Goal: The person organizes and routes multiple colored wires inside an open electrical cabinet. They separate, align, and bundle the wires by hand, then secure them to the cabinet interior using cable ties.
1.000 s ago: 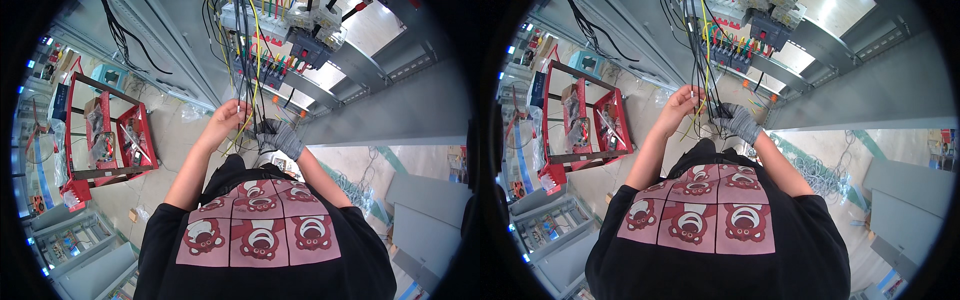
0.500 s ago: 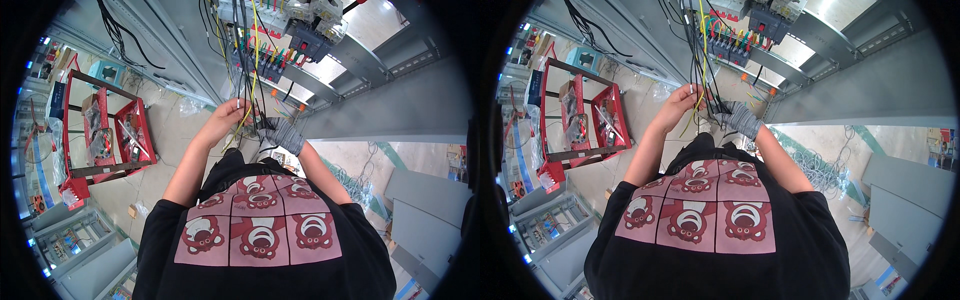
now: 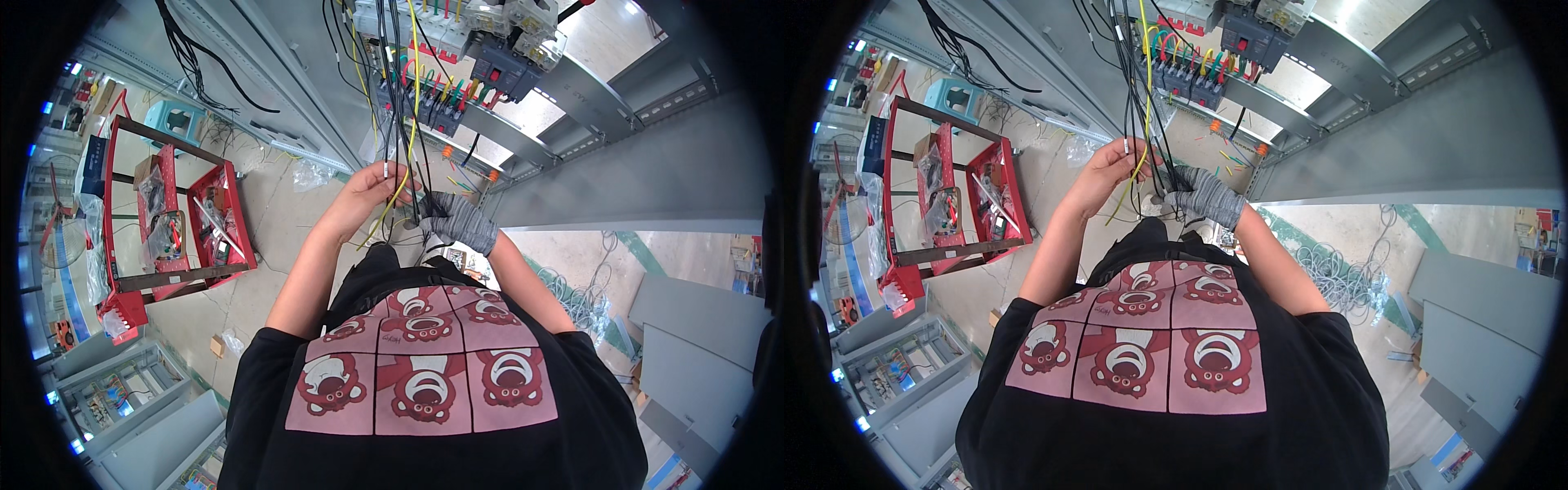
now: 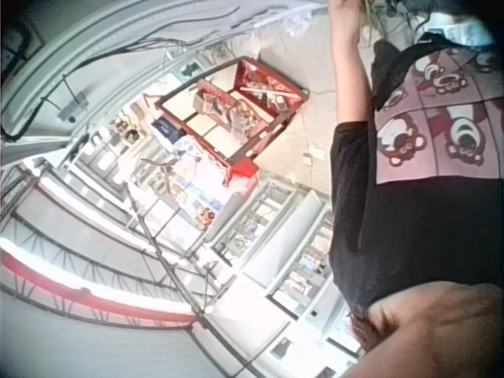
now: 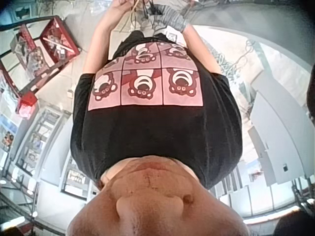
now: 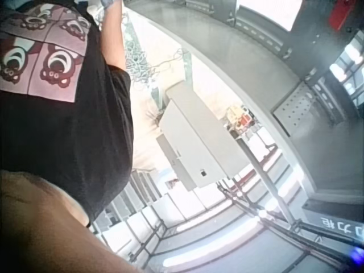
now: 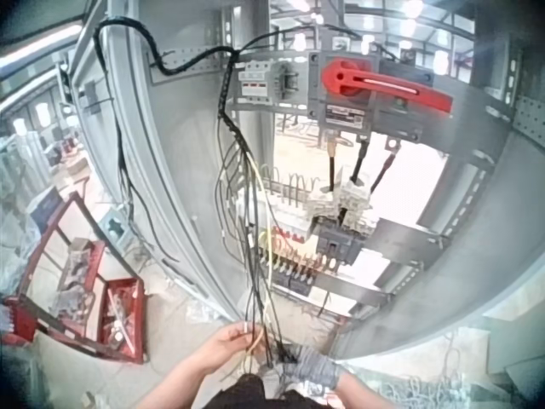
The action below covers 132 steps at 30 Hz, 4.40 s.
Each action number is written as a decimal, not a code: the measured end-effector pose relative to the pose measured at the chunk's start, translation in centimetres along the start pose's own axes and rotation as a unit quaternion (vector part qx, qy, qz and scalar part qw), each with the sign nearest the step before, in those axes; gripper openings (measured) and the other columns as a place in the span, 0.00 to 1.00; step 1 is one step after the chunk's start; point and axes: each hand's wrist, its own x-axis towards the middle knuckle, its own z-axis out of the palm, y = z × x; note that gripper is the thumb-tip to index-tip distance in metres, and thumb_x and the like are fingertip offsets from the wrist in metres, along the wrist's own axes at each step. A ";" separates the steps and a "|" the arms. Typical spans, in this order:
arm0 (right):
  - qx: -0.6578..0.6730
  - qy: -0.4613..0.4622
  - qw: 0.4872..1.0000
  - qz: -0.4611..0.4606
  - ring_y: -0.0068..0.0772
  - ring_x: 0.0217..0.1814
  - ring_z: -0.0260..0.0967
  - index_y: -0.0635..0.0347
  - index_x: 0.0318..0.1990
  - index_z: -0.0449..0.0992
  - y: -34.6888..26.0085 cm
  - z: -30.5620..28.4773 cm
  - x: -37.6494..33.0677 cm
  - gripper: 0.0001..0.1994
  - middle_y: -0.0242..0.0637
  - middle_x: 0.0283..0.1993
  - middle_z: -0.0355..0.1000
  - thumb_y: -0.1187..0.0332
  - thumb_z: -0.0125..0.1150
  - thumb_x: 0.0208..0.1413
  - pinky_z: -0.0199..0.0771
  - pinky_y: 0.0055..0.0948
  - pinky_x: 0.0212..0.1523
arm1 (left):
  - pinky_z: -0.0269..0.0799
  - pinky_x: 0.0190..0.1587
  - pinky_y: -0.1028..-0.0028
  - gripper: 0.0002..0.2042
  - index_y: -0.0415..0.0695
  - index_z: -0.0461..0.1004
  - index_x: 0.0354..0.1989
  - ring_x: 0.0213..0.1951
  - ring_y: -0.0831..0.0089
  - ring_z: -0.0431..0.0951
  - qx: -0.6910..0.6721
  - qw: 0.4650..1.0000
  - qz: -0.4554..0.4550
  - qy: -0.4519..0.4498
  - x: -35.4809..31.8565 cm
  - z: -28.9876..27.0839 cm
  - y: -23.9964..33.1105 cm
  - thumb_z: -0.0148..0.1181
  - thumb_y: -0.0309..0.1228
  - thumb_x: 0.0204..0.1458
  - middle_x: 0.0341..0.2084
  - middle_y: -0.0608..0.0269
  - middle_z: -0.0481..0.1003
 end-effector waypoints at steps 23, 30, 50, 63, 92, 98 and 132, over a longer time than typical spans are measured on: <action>-0.037 0.015 0.996 0.084 0.15 0.35 0.64 0.63 0.48 0.73 -3.1 -0.6 -1.8 0.19 0.24 0.35 0.70 0.65 0.67 0.50 0.70 0.20 0.37 | 0.68 0.45 0.76 0.10 0.43 0.68 0.47 0.38 0.78 0.74 -0.015 0.999 -0.004 -0.027 -0.1 0.2 0.8 0.47 0.28 0.60 0.42 0.61 0.75; -0.084 0.037 0.993 0.070 0.15 0.34 0.63 0.64 0.43 0.75 -3.7 -0.9 -2.3 0.13 0.27 0.32 0.71 0.68 0.64 0.52 0.69 0.21 0.38 | 0.69 0.36 0.80 0.09 0.43 0.69 0.46 0.34 0.79 0.75 0.010 1.000 0.008 -0.017 -0.1 -0.4 0.7 0.51 0.29 0.59 0.39 0.61 0.77; -0.074 0.050 0.996 0.018 0.17 0.30 0.62 0.67 0.45 0.72 -2.3 0.9 -1.0 0.13 0.30 0.31 0.71 0.70 0.60 0.54 0.68 0.22 0.32 | 0.67 0.31 0.81 0.05 0.44 0.69 0.41 0.25 0.82 0.71 0.008 1.000 0.006 0.005 -1.0 -0.6 0.1 0.47 0.28 0.60 0.33 0.68 0.73; -0.071 0.017 0.997 0.014 0.14 0.30 0.61 0.64 0.44 0.74 -2.2 1.9 0.1 0.16 0.25 0.29 0.69 0.66 0.66 0.51 0.67 0.21 0.33 | 0.61 0.20 0.86 0.12 0.44 0.67 0.49 0.13 0.86 0.66 -0.012 0.997 0.051 0.053 -0.1 1.1 1.9 0.54 0.29 0.58 0.28 0.65 0.76; -0.223 0.291 0.919 -0.143 0.23 0.36 0.72 0.64 0.46 0.73 -5.0 1.6 2.2 0.12 0.35 0.36 0.77 0.76 0.53 0.54 0.71 0.23 0.40 | 0.64 0.22 0.78 0.11 0.40 0.65 0.25 0.18 0.84 0.63 0.251 0.903 0.147 0.315 -0.1 1.5 0.7 0.66 0.24 0.46 0.15 0.72 0.67; -0.310 0.225 0.904 -0.190 0.22 0.37 0.70 0.65 0.42 0.76 -13.3 6.6 4.2 0.09 0.35 0.37 0.76 0.72 0.58 0.54 0.70 0.23 0.42 | 0.66 0.24 0.78 0.14 0.39 0.63 0.33 0.20 0.80 0.66 0.338 0.845 0.147 0.387 -2.2 1.2 2.2 0.65 0.21 0.43 0.18 0.66 0.67; -0.075 0.237 0.958 -0.140 0.11 0.18 0.59 0.59 0.41 0.77 -11.2 3.7 6.3 0.07 0.24 0.23 0.70 0.69 0.58 0.57 0.58 0.14 0.19 | 0.67 0.31 0.85 0.12 0.42 0.64 0.34 0.28 0.87 0.73 0.085 0.952 0.118 0.269 -5.5 -1.4 2.7 0.61 0.17 0.48 0.22 0.72 0.73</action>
